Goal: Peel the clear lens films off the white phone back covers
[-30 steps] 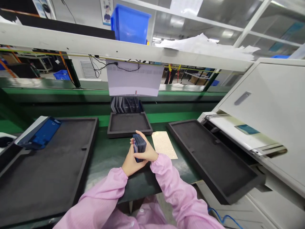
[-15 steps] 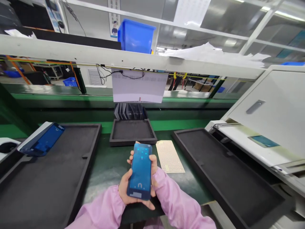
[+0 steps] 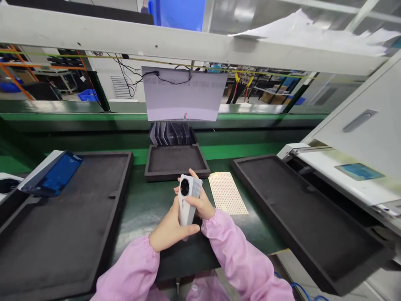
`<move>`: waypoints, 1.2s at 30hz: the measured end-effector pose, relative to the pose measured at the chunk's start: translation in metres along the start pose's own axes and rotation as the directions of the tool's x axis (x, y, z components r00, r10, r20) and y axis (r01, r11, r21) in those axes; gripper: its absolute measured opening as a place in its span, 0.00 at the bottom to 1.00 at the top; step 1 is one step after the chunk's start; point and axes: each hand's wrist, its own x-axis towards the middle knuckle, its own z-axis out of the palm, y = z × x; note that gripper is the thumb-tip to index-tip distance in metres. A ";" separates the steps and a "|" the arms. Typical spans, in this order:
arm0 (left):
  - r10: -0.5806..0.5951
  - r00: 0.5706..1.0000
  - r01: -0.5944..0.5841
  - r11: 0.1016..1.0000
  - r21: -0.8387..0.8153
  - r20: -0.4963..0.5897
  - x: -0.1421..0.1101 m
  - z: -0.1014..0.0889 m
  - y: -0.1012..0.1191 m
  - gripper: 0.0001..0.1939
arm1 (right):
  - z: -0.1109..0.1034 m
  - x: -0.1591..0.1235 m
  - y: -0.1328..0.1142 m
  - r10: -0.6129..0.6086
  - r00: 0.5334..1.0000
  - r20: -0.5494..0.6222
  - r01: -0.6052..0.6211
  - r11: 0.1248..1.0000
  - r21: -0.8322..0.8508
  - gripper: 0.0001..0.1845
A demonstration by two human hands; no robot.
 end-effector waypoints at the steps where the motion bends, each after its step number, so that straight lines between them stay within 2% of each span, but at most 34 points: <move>1: -0.028 0.998 0.033 0.994 -0.104 0.048 0.000 -0.001 0.000 0.38 | -0.002 0.002 -0.004 0.020 1.000 0.017 -0.021 0.998 0.064 0.49; 4: -0.151 0.983 0.180 0.894 -0.410 0.102 0.001 -0.005 -0.001 0.25 | -0.006 0.004 -0.016 0.024 0.997 0.069 -0.039 0.974 0.224 0.45; 6: -0.212 0.963 0.267 0.803 -0.532 0.164 0.000 -0.004 -0.003 0.20 | -0.003 0.001 -0.024 0.030 0.995 0.098 -0.058 0.956 0.288 0.44; 9: -0.239 0.898 0.425 0.690 -0.585 0.370 -0.004 0.001 -0.007 0.21 | 0.004 -0.005 -0.034 0.094 0.980 0.177 -0.148 0.937 0.318 0.47; 11: -0.256 0.860 0.491 0.654 -0.576 0.442 -0.007 0.003 -0.008 0.21 | 0.004 -0.008 -0.039 0.134 0.966 0.220 -0.199 0.930 0.308 0.49; 14: -0.269 0.869 0.481 0.654 -0.583 0.415 -0.009 0.004 -0.007 0.21 | -0.005 -0.008 -0.041 0.165 0.966 0.201 -0.216 0.940 0.265 0.50; 18: -0.306 0.900 0.435 0.662 -0.610 0.310 -0.007 0.003 -0.004 0.18 | -0.019 -0.003 -0.040 0.146 0.985 0.096 -0.163 0.964 0.210 0.46; 21: -0.331 0.910 0.412 0.671 -0.616 0.249 -0.005 0.004 -0.002 0.16 | -0.022 -0.002 -0.041 0.115 0.992 0.048 -0.122 0.977 0.174 0.43; 36: -0.340 0.885 0.463 0.567 -0.681 0.319 -0.009 0.007 0.002 0.20 | -0.022 -0.001 -0.040 0.168 0.986 0.023 -0.169 0.967 0.188 0.40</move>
